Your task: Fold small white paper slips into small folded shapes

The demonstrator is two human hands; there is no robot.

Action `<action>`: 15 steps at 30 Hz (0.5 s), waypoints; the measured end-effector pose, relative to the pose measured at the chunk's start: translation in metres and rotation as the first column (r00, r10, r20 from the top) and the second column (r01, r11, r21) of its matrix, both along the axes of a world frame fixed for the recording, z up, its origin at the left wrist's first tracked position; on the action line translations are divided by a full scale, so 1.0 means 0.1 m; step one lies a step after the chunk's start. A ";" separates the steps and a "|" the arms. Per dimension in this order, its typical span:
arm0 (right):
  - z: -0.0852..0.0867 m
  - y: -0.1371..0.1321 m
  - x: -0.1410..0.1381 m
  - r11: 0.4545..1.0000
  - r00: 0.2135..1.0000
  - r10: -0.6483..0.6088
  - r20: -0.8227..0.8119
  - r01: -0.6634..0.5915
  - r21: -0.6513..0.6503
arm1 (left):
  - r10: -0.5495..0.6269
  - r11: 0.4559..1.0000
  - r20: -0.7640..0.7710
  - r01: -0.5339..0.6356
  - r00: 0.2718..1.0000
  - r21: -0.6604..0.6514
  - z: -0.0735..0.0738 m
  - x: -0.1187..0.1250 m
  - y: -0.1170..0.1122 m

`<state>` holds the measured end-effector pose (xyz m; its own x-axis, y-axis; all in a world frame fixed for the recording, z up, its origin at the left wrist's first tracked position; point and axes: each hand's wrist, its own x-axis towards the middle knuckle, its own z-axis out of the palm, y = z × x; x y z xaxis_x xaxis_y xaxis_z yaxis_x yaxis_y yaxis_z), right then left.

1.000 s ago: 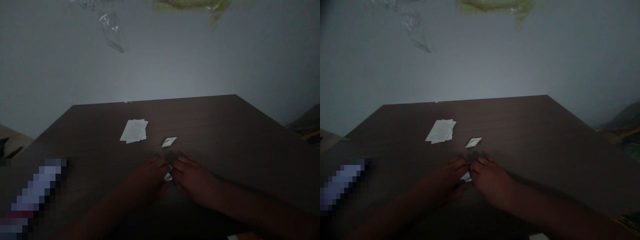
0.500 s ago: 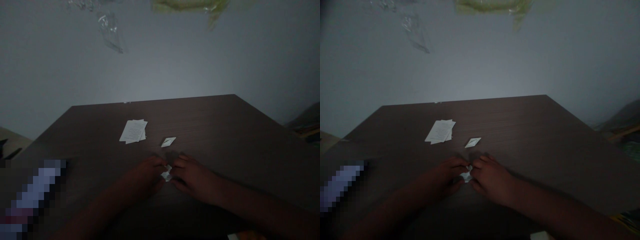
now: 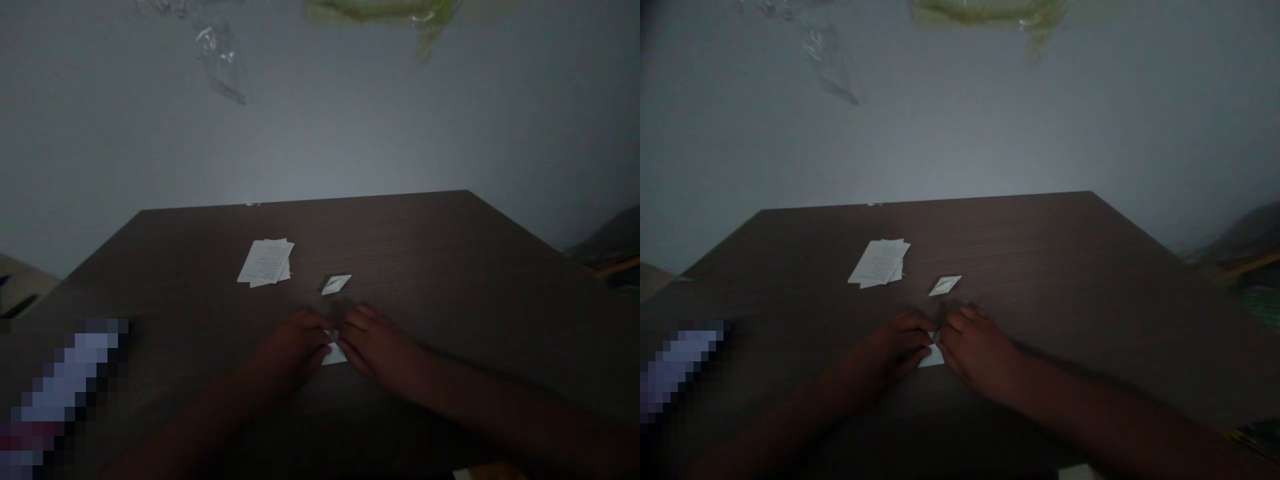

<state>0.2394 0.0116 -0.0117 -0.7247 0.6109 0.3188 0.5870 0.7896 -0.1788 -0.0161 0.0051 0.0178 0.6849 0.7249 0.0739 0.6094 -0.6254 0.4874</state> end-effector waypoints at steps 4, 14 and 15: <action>-0.05 0.05 -0.01 0.999 0.999 -0.048 -0.015 0.048 -0.012 | 0.083 0.994 0.150 -0.071 0.985 -0.084 -0.10 -0.02 0.06; 0.08 -0.03 0.00 0.995 0.984 -0.010 -0.178 0.027 0.094 | 0.233 0.972 0.194 -0.236 0.953 -0.012 -0.16 0.03 0.14; 0.10 -0.07 -0.01 0.995 0.988 0.039 -0.149 -0.025 0.094 | 0.239 0.970 0.193 -0.243 0.952 -0.004 -0.16 0.04 0.14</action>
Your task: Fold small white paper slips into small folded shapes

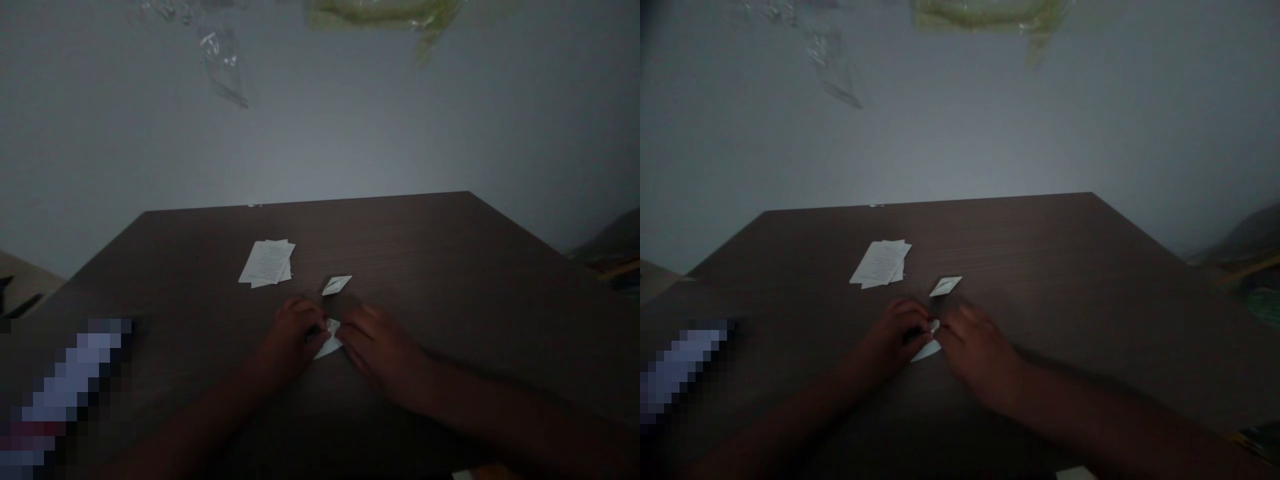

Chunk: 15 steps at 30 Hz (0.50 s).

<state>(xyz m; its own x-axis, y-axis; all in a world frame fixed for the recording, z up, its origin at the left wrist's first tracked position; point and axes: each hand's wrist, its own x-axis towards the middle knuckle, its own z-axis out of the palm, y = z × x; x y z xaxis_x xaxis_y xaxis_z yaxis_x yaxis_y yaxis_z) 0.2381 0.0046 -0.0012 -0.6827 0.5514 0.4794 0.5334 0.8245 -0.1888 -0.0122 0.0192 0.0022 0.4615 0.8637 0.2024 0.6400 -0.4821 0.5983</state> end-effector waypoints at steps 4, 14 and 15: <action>0.05 -0.14 -0.06 0.996 0.990 0.035 0.137 -0.023 -0.089 | 0.027 0.999 -0.012 -0.027 1.000 0.021 0.00 0.02 -0.01; 0.00 -0.22 -0.09 0.996 0.984 -0.015 0.177 0.030 -0.078 | -0.073 0.997 -0.226 0.071 0.971 -0.016 0.06 -0.08 0.01; -0.01 -0.22 -0.09 0.997 0.985 -0.015 0.174 0.028 -0.068 | -0.088 0.996 -0.237 0.084 0.968 -0.027 0.07 -0.09 0.01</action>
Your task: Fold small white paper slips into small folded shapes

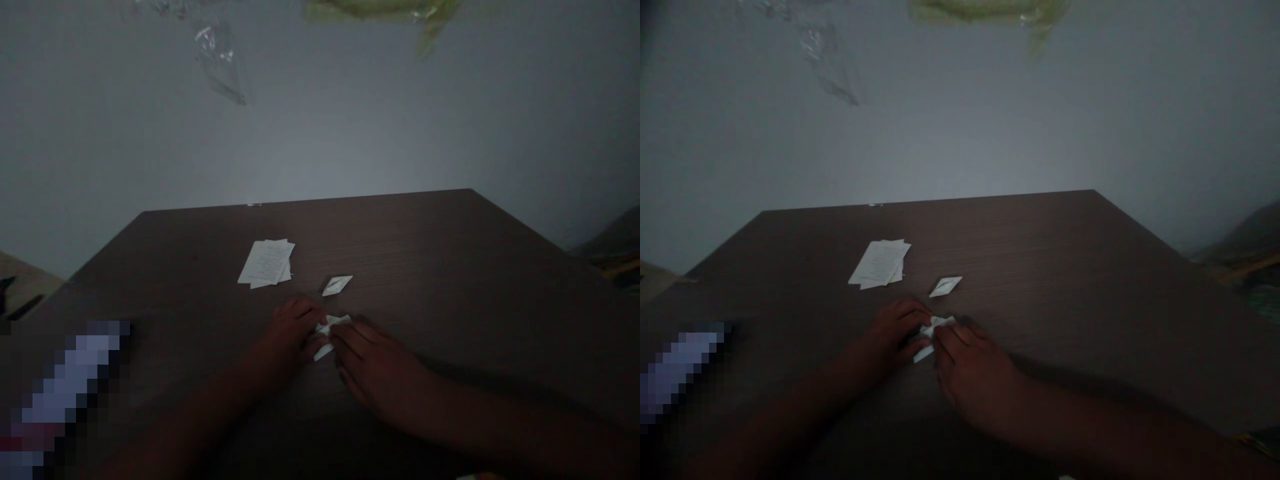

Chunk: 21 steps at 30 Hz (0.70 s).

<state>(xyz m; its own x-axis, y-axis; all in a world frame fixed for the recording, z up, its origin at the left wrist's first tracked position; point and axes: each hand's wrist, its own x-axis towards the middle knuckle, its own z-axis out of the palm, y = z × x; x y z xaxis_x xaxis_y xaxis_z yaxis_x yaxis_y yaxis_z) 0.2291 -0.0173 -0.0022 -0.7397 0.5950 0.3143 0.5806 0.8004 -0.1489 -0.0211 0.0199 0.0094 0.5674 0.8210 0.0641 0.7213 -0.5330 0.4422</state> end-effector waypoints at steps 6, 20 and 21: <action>-0.04 0.00 0.02 1.000 1.000 0.001 -0.011 -0.001 0.031 | 0.063 0.997 -0.036 -0.065 0.997 -0.036 0.06 0.06 -0.03; 0.03 0.10 0.11 0.994 0.999 0.021 -0.035 -0.025 -0.109 | -0.009 0.996 0.099 0.018 0.995 -0.091 0.03 -0.14 0.00; 0.04 0.12 0.12 0.993 0.999 0.024 -0.030 -0.027 -0.113 | -0.009 0.996 0.091 0.017 0.996 -0.085 0.03 -0.14 -0.01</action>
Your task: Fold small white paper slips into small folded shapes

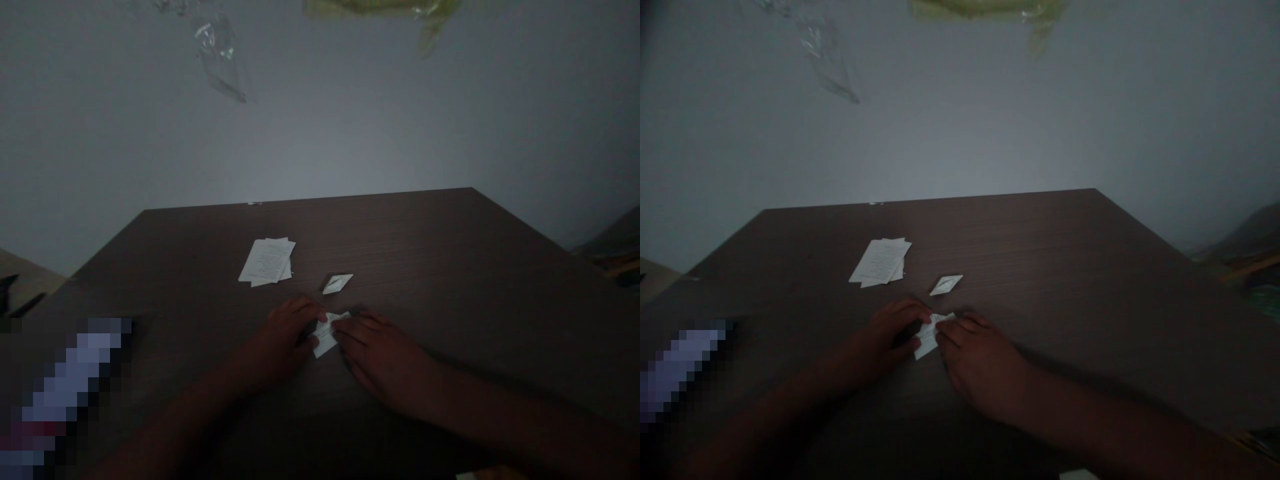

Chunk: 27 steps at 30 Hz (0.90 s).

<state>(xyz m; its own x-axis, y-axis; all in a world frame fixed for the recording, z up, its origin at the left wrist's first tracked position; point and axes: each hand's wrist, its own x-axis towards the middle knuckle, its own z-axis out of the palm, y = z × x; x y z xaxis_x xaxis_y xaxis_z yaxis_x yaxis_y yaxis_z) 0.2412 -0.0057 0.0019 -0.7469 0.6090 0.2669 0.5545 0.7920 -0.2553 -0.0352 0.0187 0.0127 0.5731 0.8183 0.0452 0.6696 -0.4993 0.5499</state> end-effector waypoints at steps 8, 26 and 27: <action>0.02 0.03 0.00 0.999 0.997 0.039 0.071 -0.039 -0.005 | 0.080 0.996 -0.055 -0.078 0.995 0.040 -0.05 0.03 -0.04; 0.06 0.20 0.10 0.956 0.943 -0.288 0.168 0.273 0.105 | 0.100 0.994 -0.079 -0.097 0.992 0.046 -0.14 0.02 -0.03; 0.05 0.21 0.10 0.952 0.939 -0.302 0.165 0.286 0.113 | 0.095 0.995 -0.082 -0.091 0.992 0.049 -0.15 0.02 -0.02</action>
<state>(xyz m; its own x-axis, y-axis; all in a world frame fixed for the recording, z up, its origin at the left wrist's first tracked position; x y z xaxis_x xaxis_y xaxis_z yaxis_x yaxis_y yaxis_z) 0.2511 0.0153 0.0070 -0.5783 0.7891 0.2073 0.7959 0.6014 -0.0690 -0.0330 0.0165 -0.0019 0.4980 0.8663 0.0378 0.7573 -0.4558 0.4677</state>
